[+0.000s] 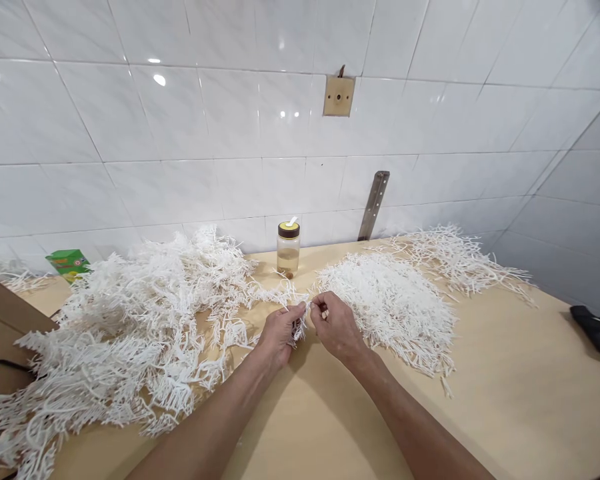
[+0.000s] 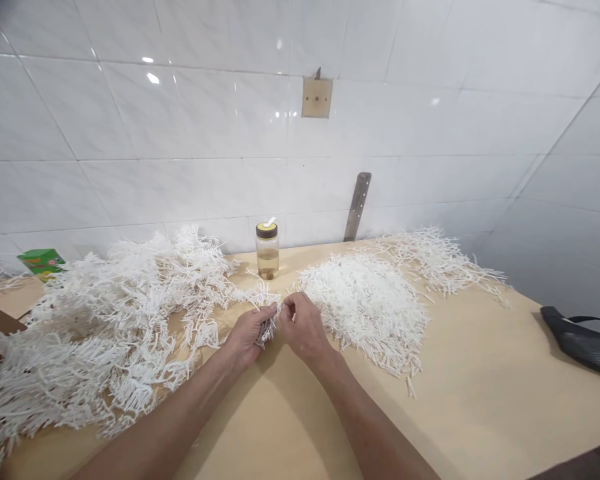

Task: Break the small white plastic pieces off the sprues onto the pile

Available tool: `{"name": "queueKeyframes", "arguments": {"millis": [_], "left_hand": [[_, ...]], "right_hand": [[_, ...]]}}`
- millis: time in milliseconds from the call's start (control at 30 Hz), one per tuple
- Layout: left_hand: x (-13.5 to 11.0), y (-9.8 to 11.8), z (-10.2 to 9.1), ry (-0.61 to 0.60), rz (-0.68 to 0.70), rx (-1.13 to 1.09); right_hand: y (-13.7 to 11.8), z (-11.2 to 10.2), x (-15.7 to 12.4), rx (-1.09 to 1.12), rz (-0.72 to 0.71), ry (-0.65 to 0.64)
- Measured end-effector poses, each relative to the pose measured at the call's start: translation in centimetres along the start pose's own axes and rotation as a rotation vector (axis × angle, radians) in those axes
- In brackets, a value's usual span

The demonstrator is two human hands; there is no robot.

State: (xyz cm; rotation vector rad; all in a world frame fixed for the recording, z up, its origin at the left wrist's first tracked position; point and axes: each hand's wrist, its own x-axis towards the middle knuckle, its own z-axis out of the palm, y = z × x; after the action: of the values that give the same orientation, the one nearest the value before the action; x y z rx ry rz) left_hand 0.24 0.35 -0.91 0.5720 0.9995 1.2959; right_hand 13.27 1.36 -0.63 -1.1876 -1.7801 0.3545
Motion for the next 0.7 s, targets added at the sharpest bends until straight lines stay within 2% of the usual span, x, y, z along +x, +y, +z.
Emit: {"name": "queueKeyframes", "arguments": {"millis": [167,233,333,467,600,700], "left_hand": [[0.2,-0.6,0.0,0.048,0.048,0.014],[0.3,-0.8,-0.1,0.084,0.086,-0.002],[0.4,-0.8,-0.3,0.047,0.079,-0.048],[0.6,-0.5,-0.4,-0.073,-0.001,-0.109],[0.6,-0.4,-0.6,-0.09,-0.035,-0.153],[0.6,-0.3,-0.6,-0.084,-0.05,-0.15]], "right_hand": [[0.5,0.8,0.0,-0.126,-0.086,0.027],[1.0,0.7,0.3,-0.202,-0.049,0.035],[2.1,-0.6,1.0,-0.277,0.096,0.126],[3.5,-3.1,1.7,-0.24,0.127,0.258],[4.3,-4.7,2.0,-0.29,0.192,0.325],[4.5,-5.1,2.1,-0.352,0.143,0.338]]}}
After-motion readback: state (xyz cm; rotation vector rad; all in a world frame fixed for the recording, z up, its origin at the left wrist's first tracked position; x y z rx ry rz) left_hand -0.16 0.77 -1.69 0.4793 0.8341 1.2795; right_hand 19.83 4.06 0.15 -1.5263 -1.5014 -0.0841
